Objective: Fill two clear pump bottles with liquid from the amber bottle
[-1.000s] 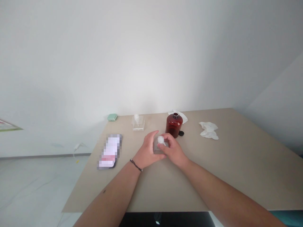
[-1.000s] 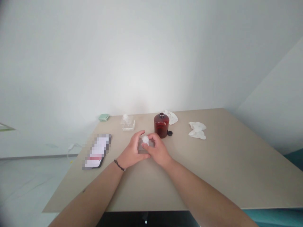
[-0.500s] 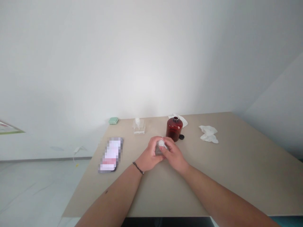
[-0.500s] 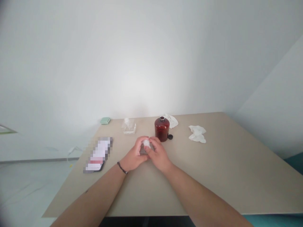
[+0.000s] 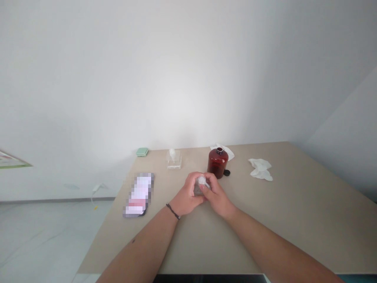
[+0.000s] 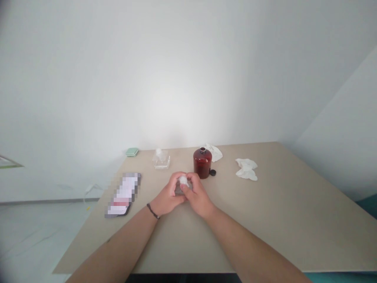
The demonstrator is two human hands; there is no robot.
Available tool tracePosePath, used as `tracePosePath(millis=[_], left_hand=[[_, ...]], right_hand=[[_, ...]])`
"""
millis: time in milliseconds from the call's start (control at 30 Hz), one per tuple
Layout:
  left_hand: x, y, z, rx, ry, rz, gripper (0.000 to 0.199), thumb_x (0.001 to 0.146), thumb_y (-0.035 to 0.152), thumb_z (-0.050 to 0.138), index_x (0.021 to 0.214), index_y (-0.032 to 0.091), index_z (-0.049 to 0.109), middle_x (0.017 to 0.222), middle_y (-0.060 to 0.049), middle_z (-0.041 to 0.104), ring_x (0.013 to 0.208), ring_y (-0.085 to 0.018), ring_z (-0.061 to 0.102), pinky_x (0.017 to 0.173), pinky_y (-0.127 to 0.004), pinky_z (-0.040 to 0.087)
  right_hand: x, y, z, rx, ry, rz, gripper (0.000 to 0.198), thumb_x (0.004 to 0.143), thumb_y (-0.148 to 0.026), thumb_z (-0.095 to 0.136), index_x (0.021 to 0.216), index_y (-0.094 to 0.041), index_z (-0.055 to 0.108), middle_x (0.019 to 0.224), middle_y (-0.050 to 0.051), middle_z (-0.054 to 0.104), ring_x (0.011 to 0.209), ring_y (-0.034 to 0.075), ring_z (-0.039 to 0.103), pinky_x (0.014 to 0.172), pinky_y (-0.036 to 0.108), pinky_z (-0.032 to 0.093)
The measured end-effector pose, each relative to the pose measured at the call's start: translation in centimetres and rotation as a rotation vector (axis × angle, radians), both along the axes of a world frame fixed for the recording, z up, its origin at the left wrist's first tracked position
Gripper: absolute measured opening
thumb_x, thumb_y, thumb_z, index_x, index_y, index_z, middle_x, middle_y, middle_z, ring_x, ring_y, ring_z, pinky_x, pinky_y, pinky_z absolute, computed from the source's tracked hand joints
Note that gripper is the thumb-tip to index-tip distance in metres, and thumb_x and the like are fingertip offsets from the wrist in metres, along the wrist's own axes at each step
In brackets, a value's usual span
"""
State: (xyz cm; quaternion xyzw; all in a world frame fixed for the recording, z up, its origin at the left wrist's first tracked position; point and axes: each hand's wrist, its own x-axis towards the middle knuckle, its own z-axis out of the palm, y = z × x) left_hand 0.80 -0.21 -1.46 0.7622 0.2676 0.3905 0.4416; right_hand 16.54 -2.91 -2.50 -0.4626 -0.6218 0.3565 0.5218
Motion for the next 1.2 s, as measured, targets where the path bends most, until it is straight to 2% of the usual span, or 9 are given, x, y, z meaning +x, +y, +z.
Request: tracePosePath(millis=[133,233,400,633,800,1067,1200], left_hand=[[-0.01,0.07,-0.05,0.021,-0.006,0.004,0.067,0.076,0.008,0.07,0.134,0.026,0.04,0.135,-0.009,0.047,0.128,-0.027,0.049,0.113,-0.047,0.038],[0.02,0.08,-0.08,0.028,-0.004,0.007,0.07,0.075,0.007,0.071,0.135,0.026,0.04,0.136,-0.009,0.047,0.13,-0.028,0.048,0.114,-0.048,0.037],[0.13,-0.02,-0.02,0.004,-0.014,0.006,0.069,0.075,0.007,0.071,0.135,0.026,0.042,0.133,-0.009,0.049,0.128,-0.027,0.05,0.111,-0.047,0.04],[0.01,0.05,0.11,0.018,-0.004,0.006,0.071,0.073,0.005,0.07,0.134,0.026,0.041,0.135,-0.009,0.048,0.129,-0.027,0.048,0.113,-0.048,0.038],[0.15,-0.1,0.46,0.014,-0.001,0.018,0.069,0.072,0.004,0.07,0.132,0.025,0.043,0.131,-0.009,0.049,0.127,-0.027,0.049,0.112,-0.048,0.039],[0.04,-0.23,0.51,-0.054,0.017,0.031,0.07,0.071,0.007,0.072,0.132,0.023,0.04,0.13,-0.01,0.049,0.123,-0.028,0.051,0.108,-0.048,0.04],[0.01,-0.3,0.52,-0.028,0.008,0.028,0.069,0.07,0.007,0.072,0.13,0.023,0.042,0.129,-0.01,0.049,0.124,-0.028,0.051,0.108,-0.047,0.04]], right_hand=[[0.44,0.23,0.03,0.052,-0.016,0.04,0.032,0.095,-0.053,0.049,0.109,-0.025,0.058,0.113,0.007,0.055,0.109,0.024,0.053,0.099,0.042,0.043],[0.58,0.43,0.02,0.03,0.001,0.072,0.035,0.095,-0.053,0.049,0.113,-0.025,0.059,0.118,0.008,0.054,0.115,0.025,0.052,0.102,0.043,0.041],[0.31,0.45,-0.25,-0.056,0.065,0.042,0.038,0.088,-0.053,0.06,0.112,-0.025,0.052,0.109,0.006,0.057,0.105,0.025,0.055,0.096,0.044,0.044],[0.67,0.6,0.14,-0.006,0.059,0.096,0.037,0.093,-0.058,0.05,0.105,-0.025,0.059,0.109,0.006,0.056,0.109,0.025,0.053,0.099,0.041,0.042],[0.49,0.61,-0.12,-0.088,0.097,0.074,0.04,0.087,-0.055,0.062,0.111,-0.025,0.053,0.104,0.004,0.058,0.1,0.024,0.055,0.092,0.041,0.045],[0.8,0.74,-0.58,-0.07,0.176,0.053,0.037,0.09,-0.056,0.055,0.113,-0.028,0.048,0.106,0.003,0.055,0.102,0.023,0.054,0.093,0.039,0.045],[0.83,0.71,-0.55,-0.1,0.158,0.085,0.049,0.084,-0.054,0.064,0.12,-0.029,0.043,0.114,0.004,0.052,0.109,0.024,0.053,0.097,0.042,0.043]])
